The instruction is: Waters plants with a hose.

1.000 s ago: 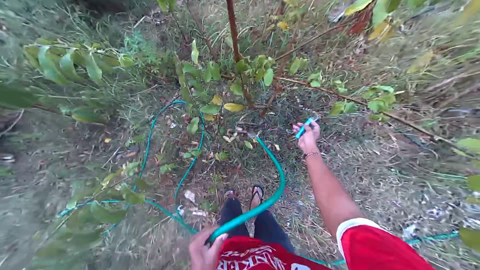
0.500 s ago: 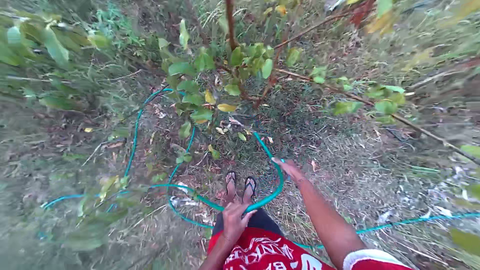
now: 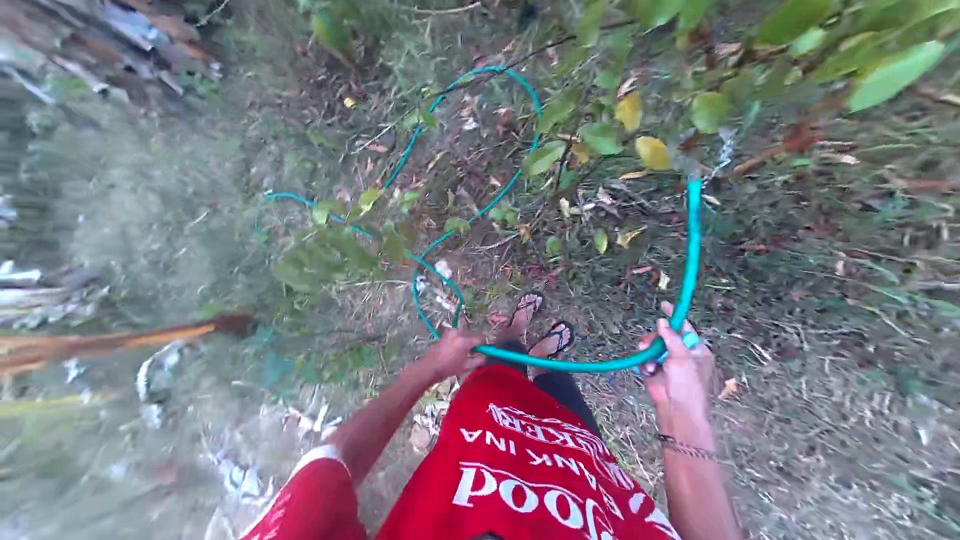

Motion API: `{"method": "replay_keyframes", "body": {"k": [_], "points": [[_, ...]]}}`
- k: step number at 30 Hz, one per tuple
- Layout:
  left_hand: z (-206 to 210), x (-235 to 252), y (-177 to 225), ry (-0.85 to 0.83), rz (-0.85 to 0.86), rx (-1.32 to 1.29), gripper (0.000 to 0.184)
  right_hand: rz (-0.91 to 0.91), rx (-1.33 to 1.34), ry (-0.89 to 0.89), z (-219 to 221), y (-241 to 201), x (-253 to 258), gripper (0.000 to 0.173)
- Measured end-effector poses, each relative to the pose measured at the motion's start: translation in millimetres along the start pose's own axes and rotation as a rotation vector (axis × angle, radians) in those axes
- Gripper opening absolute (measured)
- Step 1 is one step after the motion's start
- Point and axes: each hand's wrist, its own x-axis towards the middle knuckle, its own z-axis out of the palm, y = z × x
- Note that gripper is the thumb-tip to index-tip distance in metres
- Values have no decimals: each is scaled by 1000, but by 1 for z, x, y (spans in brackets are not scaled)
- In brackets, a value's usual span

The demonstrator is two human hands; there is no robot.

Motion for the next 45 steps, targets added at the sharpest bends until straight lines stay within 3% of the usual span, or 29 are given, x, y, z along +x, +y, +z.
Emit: {"method": "replay_keyframes", "body": {"k": [3,7,10,12,15,18,23,27,31,34,37,41,45], "points": [[-20,-40,-45,-66,-152,81,24,-66,24,-69,23,2,-23,45],[-16,-117,-80,-200,-401,197,33,-119,58,-48,-7,0,-8,42],[25,-147,-72,-343,-537,160,37,-101,12,4,-38,7,11,41],[75,-146,-66,-382,-621,92,39,-80,-12,30,-52,18,16,41],[139,-101,-58,-275,-723,-87,46,-82,31,165,-71,26,23,41],[157,-27,-18,-69,-693,-226,51,-136,41,314,-98,29,33,46],[134,54,50,-66,-378,-367,34,-131,7,462,-124,65,60,43],[116,61,70,122,-414,-559,26,-114,97,535,-131,75,74,32],[78,91,55,420,-489,-557,26,-109,134,544,-138,72,70,33],[39,141,17,517,-465,-383,30,-116,92,516,-150,79,59,39],[0,208,-16,449,-384,-133,36,-102,42,530,-156,93,49,42],[-34,291,-28,212,-239,158,38,-65,22,575,-159,109,39,37],[-33,339,-29,-24,-346,357,46,-49,61,607,-158,121,33,39]]}}
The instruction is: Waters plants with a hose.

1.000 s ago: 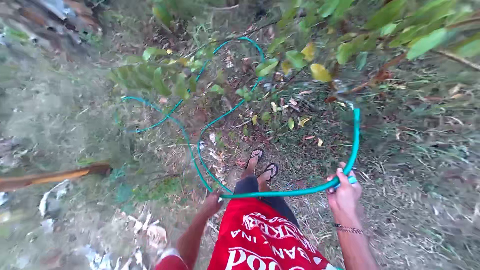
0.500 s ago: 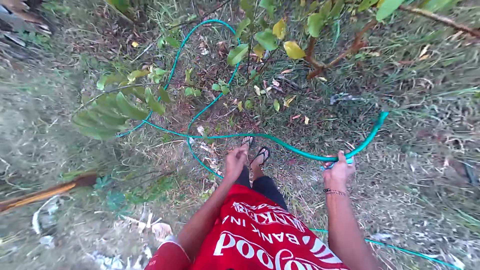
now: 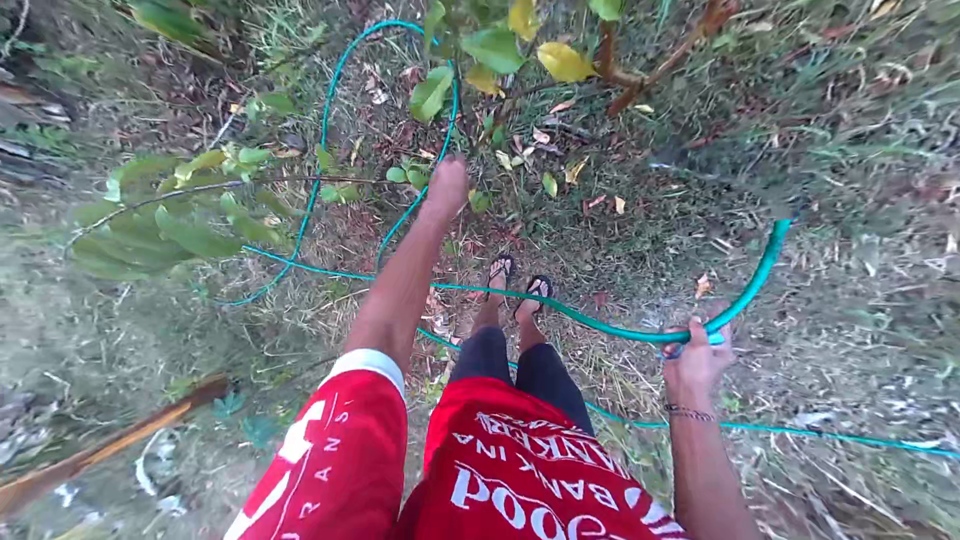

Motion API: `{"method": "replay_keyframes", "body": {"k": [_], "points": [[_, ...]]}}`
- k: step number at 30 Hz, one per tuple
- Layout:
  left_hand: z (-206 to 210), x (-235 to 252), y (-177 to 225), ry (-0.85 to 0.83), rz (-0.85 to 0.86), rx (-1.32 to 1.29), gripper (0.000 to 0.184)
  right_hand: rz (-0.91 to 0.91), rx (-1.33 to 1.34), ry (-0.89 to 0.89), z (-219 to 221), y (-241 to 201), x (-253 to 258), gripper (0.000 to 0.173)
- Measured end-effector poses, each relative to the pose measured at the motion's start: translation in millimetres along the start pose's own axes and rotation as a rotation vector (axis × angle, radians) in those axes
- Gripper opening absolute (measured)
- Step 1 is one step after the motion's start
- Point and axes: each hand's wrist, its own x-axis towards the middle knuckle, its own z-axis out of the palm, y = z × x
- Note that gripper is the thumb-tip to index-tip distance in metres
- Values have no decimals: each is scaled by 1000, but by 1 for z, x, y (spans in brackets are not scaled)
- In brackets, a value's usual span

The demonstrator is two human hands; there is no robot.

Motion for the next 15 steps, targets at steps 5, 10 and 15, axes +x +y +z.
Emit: {"method": "replay_keyframes", "body": {"k": [5,10,15], "points": [[-4,26,3,-199,-118,161,38,-25,59,0,5,-1,1,39],[-1,40,1,-219,-176,148,36,-20,84,2,7,0,4,37],[-2,49,1,-213,-150,103,36,-6,47,3,15,-8,3,44]]}}
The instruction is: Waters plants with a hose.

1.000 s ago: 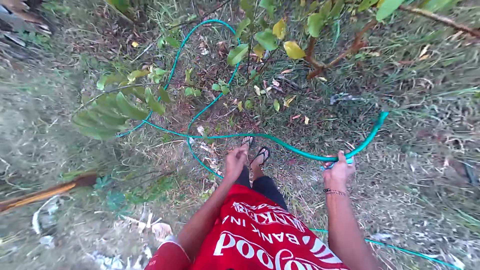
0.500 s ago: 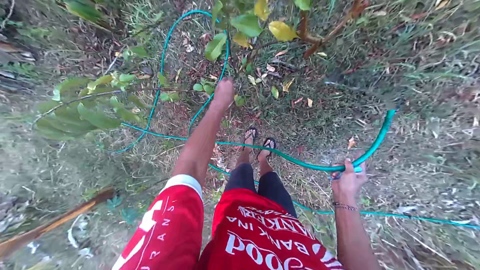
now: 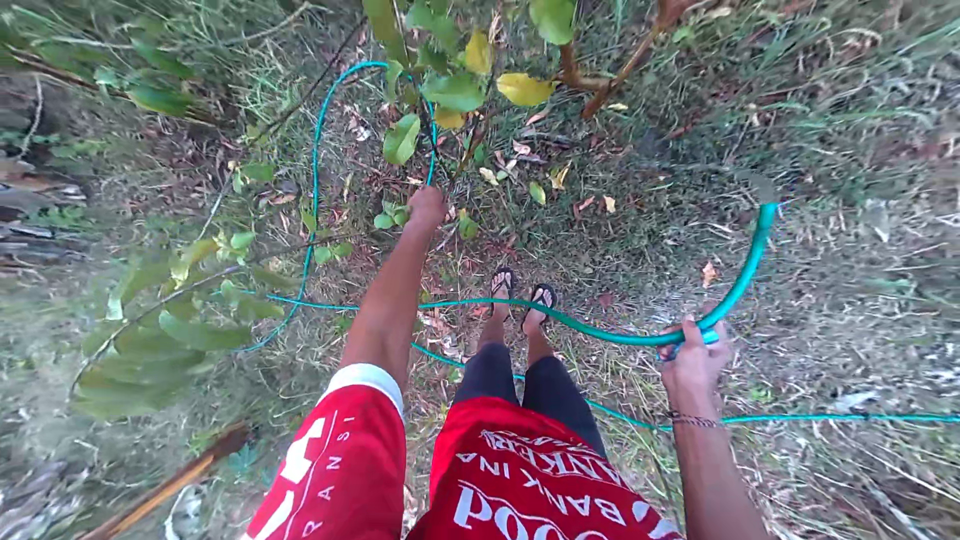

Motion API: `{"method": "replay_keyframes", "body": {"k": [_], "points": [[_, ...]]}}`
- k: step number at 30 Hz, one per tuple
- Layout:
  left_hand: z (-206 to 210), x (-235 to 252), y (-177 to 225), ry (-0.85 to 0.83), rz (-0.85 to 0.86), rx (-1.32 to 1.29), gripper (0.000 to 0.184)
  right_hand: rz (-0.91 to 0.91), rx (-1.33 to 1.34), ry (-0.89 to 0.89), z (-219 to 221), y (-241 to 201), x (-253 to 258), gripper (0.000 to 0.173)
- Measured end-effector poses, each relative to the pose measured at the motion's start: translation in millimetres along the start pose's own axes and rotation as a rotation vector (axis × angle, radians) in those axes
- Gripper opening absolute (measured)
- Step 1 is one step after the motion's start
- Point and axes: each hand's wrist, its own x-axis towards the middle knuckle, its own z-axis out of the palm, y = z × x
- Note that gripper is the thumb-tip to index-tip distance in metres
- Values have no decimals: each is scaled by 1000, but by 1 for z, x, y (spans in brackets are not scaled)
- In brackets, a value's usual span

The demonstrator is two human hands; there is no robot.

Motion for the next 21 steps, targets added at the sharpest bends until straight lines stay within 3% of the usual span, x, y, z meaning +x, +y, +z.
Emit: {"method": "replay_keyframes", "body": {"k": [4,7,10,12,14,16,21], "points": [[0,4,3,141,-3,-163,54,4,3,-10,5,1,0,46],[5,5,13,375,-83,-390,62,0,22,-9,6,4,-2,48],[18,-18,29,565,8,-454,44,9,30,12,6,9,-4,45],[27,-25,42,512,232,-267,31,19,30,17,8,10,-6,46],[27,-10,55,450,355,-29,34,10,20,26,9,11,-6,47],[16,14,68,381,347,202,38,2,6,30,9,14,-7,49],[-22,56,93,124,217,623,27,13,24,39,6,23,-13,49]]}}
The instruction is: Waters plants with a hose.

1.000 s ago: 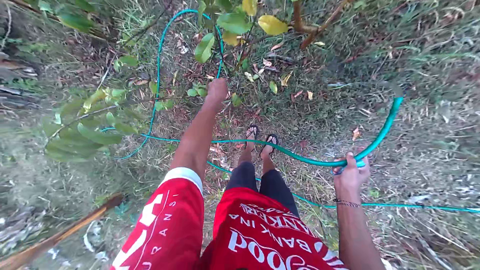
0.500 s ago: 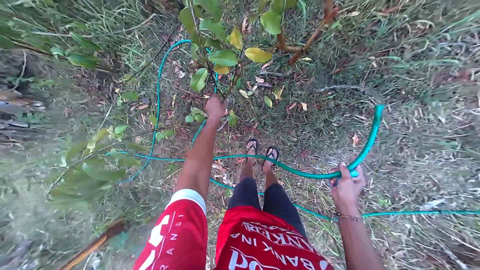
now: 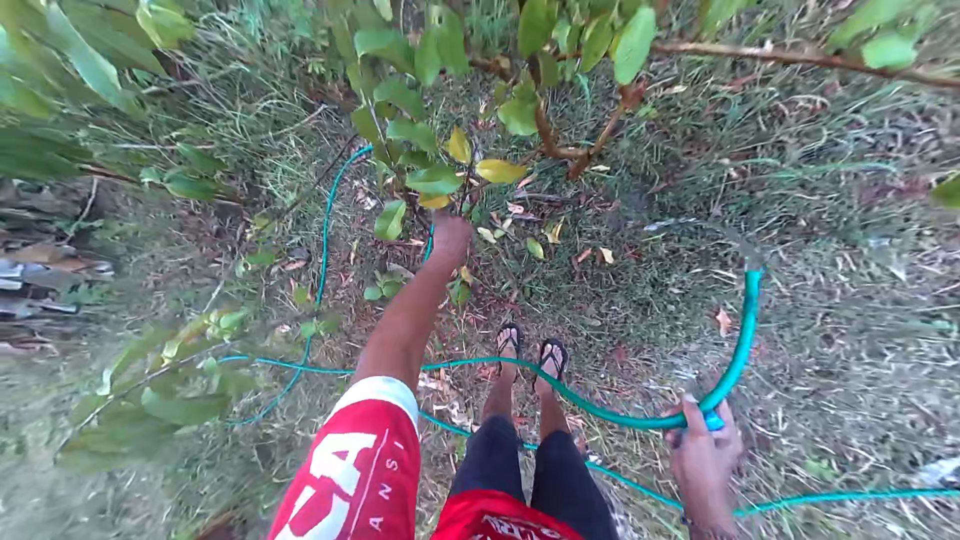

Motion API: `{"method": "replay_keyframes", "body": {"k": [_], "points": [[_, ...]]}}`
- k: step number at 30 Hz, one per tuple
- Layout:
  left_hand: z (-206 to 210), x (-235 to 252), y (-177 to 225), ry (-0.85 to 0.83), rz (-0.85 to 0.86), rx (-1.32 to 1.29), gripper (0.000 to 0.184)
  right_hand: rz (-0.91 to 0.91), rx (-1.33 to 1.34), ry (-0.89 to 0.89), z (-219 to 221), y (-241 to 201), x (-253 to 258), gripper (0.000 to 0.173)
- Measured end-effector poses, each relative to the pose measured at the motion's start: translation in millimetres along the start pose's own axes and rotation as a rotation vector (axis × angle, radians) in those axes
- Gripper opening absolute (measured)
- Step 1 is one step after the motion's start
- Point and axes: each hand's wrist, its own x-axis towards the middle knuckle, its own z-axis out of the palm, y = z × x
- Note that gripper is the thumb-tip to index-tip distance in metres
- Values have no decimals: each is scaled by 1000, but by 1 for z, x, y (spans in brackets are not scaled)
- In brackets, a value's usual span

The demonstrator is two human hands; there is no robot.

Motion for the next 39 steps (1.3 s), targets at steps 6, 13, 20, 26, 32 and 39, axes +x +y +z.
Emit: {"method": "replay_keyframes", "body": {"k": [6,13,20,26,32,39], "points": [[11,25,10,-97,-73,-55,29,10,8,-2,-4,9,-3,46],[4,19,5,-156,-137,-206,41,16,-14,-13,-1,9,-4,51],[6,19,-4,-118,-146,-250,24,10,-65,-79,8,5,-9,54],[0,19,-9,-93,-139,-267,21,7,-48,-127,9,4,-9,57],[0,-36,-8,300,101,-396,41,-5,-68,-146,12,-4,-8,52],[36,-109,-15,837,-585,-1344,34,-57,-49,-176,23,-11,-4,51]]}}
